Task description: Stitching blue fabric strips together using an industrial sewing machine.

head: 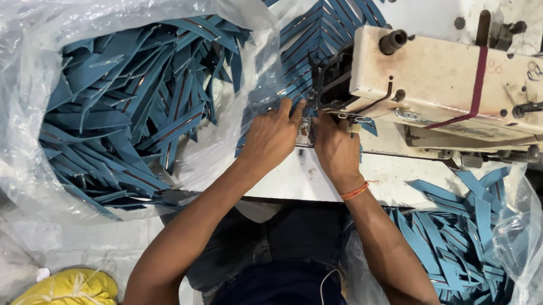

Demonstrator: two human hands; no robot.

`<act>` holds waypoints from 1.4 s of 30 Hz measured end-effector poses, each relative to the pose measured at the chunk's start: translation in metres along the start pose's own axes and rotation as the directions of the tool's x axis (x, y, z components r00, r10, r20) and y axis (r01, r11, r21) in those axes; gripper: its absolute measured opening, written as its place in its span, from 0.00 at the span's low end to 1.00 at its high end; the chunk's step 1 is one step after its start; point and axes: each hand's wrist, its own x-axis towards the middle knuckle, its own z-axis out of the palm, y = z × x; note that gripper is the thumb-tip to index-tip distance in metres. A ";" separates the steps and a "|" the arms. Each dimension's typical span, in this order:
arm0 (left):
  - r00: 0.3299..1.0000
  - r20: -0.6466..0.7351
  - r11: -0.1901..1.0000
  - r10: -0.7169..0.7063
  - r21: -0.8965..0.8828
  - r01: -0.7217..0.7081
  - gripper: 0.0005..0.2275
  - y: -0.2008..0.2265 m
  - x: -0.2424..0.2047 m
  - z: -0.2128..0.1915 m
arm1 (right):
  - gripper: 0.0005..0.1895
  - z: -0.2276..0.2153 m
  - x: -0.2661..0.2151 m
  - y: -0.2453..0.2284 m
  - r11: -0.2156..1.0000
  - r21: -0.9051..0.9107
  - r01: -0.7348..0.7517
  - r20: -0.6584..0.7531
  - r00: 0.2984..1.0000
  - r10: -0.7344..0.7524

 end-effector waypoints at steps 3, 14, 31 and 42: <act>1.000 -0.005 1.000 -0.020 0.022 0.020 0.20 -0.001 0.003 0.002 | 0.09 0.005 0.001 0.002 1.000 -0.024 0.003 0.007 1.000 -0.003; 0.964 -0.264 0.978 -0.030 0.191 0.083 0.19 0.003 -0.023 0.005 | 0.16 -0.039 -0.009 -0.026 0.981 -0.140 0.138 -0.059 0.987 -0.147; 0.363 -0.756 0.698 -0.544 -0.168 0.696 0.30 -0.044 -0.243 -0.153 | 0.14 -0.026 0.049 -0.151 0.891 0.267 0.366 -0.127 0.930 -0.345; 0.227 -0.160 0.246 -0.961 -0.871 0.425 0.30 -0.070 -0.284 -0.037 | 0.15 -0.029 -0.032 -0.175 0.763 0.629 0.148 0.282 0.872 -0.401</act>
